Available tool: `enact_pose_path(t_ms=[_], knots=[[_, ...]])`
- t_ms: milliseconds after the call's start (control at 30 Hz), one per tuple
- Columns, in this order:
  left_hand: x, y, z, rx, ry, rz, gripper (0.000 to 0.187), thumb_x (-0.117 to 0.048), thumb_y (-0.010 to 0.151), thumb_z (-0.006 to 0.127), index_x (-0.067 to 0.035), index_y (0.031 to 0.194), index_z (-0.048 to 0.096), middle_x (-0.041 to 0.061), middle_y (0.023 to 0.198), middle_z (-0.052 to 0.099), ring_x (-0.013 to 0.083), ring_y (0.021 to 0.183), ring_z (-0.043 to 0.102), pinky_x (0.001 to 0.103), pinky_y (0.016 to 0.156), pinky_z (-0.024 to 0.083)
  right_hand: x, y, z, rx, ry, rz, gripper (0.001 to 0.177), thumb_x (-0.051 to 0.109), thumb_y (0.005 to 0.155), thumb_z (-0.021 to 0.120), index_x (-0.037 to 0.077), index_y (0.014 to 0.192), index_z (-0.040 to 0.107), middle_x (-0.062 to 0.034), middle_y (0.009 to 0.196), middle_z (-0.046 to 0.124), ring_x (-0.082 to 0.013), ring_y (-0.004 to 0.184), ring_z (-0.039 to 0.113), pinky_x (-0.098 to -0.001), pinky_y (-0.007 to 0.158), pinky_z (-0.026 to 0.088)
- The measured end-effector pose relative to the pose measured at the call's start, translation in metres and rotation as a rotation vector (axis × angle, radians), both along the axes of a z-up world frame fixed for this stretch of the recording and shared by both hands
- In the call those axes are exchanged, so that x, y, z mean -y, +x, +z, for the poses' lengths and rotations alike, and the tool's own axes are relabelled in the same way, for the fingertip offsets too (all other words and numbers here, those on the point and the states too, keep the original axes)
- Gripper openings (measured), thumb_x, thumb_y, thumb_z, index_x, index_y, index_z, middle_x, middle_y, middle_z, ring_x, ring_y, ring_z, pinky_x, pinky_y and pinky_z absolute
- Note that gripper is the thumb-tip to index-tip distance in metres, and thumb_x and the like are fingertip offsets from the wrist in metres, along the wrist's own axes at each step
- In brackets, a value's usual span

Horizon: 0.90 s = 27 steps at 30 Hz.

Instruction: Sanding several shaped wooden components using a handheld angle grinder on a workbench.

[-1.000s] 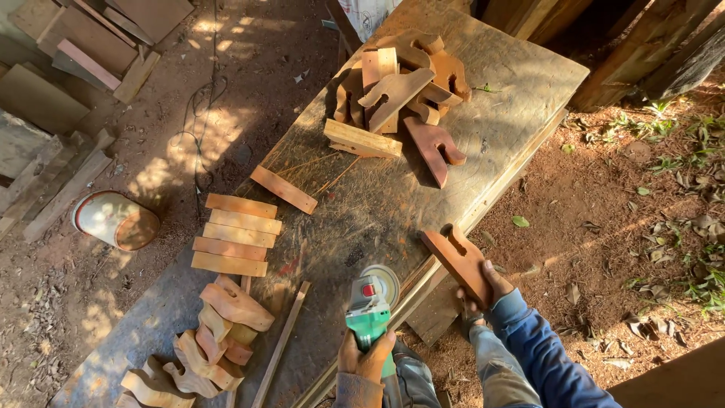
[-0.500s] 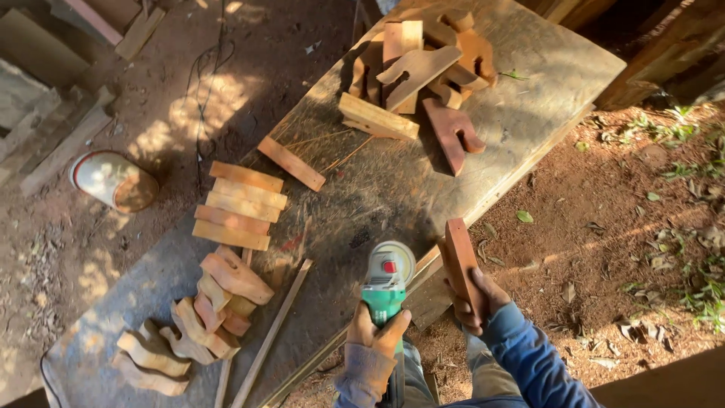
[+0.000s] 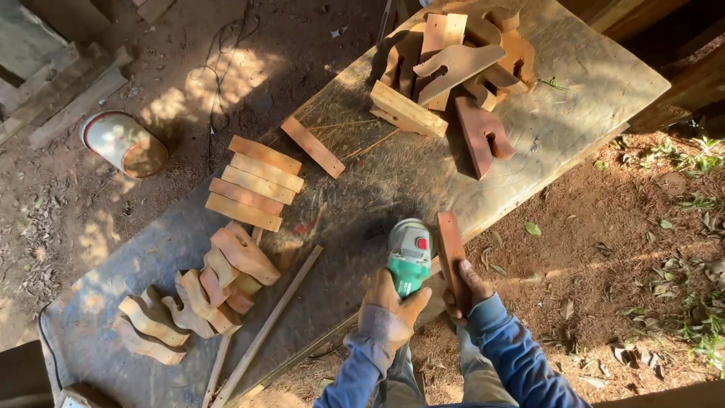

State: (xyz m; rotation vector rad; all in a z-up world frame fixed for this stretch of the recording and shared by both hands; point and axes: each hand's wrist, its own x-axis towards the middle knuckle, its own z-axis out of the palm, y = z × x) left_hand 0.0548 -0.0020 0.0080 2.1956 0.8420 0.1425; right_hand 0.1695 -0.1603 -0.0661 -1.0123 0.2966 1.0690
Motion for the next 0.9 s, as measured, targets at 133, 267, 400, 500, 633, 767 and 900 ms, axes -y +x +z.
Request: enact_pose_path(t_ms=[133, 267, 400, 500, 633, 767, 900], knots=[[0.000, 0.009, 0.009, -0.053, -0.078, -0.046, 0.051, -0.047, 0.080, 0.078, -0.010, 0.104, 0.053, 0.007, 0.080, 0.070, 0.0294, 0.061, 0.069, 0.044, 0.054, 0.055, -0.004, -0.004, -0.012, -0.054, -0.054, -0.020, 0.076, 0.070, 0.084, 0.059, 0.001, 0.115, 0.061, -0.0093, 0.059, 0.055, -0.0170, 0.033, 0.043, -0.0293, 0.025, 0.027], [0.000, 0.015, 0.017, -0.156, -0.113, -0.074, 0.053, -0.049, 0.081, 0.076, -0.009, 0.107, 0.052, 0.007, 0.086, 0.071, 0.0282, 0.068, 0.072, 0.043, 0.060, 0.058, -0.001, -0.004, -0.032, -0.119, -0.023, -0.024, 0.071, 0.069, 0.089, 0.054, 0.005, 0.119, 0.059, -0.0117, 0.064, 0.054, -0.0184, 0.035, 0.043, -0.0290, 0.027, 0.024], [-0.001, 0.017, 0.022, -0.105, -0.132, -0.070, 0.048, -0.041, 0.080, 0.079, -0.010, 0.107, 0.054, 0.006, 0.086, 0.073, 0.0255, 0.069, 0.072, 0.041, 0.059, 0.058, -0.007, -0.006, -0.013, -0.091, -0.074, -0.049, 0.075, 0.069, 0.088, 0.055, 0.001, 0.117, 0.059, -0.0097, 0.065, 0.053, -0.0169, 0.035, 0.042, -0.0280, 0.026, 0.026], [-0.002, 0.019, 0.022, -0.198, -0.119, -0.081, 0.053, -0.045, 0.082, 0.077, -0.010, 0.113, 0.052, 0.009, 0.093, 0.070, 0.0300, 0.077, 0.072, 0.045, 0.066, 0.059, -0.007, -0.007, -0.011, -0.100, -0.068, -0.041, 0.074, 0.069, 0.087, 0.056, 0.001, 0.116, 0.059, -0.0102, 0.064, 0.053, -0.0178, 0.034, 0.043, -0.0283, 0.025, 0.027], [-0.001, 0.021, 0.023, -0.242, -0.105, -0.076, 0.054, -0.046, 0.082, 0.078, -0.010, 0.113, 0.053, 0.009, 0.092, 0.072, 0.0304, 0.078, 0.073, 0.045, 0.068, 0.059, -0.008, -0.007, -0.006, -0.057, -0.098, -0.028, 0.074, 0.071, 0.087, 0.054, 0.003, 0.114, 0.059, -0.0091, 0.064, 0.052, -0.0178, 0.034, 0.041, -0.0302, 0.026, 0.026], [-0.004, 0.022, 0.008, -0.191, -0.086, -0.089, 0.053, -0.046, 0.083, 0.077, -0.009, 0.111, 0.053, 0.011, 0.092, 0.071, 0.0326, 0.076, 0.072, 0.046, 0.065, 0.058, -0.004, -0.007, -0.016, -0.051, -0.012, -0.042, 0.070, 0.066, 0.092, 0.054, 0.001, 0.118, 0.059, -0.0080, 0.061, 0.054, -0.0169, 0.034, 0.045, -0.0290, 0.026, 0.030], [-0.019, 0.048, 0.104, -0.378, -0.313, -0.039, 0.060, -0.052, 0.087, 0.067, -0.008, 0.123, 0.049, 0.023, 0.123, 0.067, 0.0418, 0.123, 0.064, 0.054, 0.105, 0.052, 0.012, 0.013, -0.051, -0.127, 0.165, -0.018, 0.073, 0.067, 0.097, 0.055, -0.003, 0.119, 0.063, -0.0183, 0.061, 0.052, -0.0277, 0.033, 0.048, -0.0321, 0.019, 0.034]])
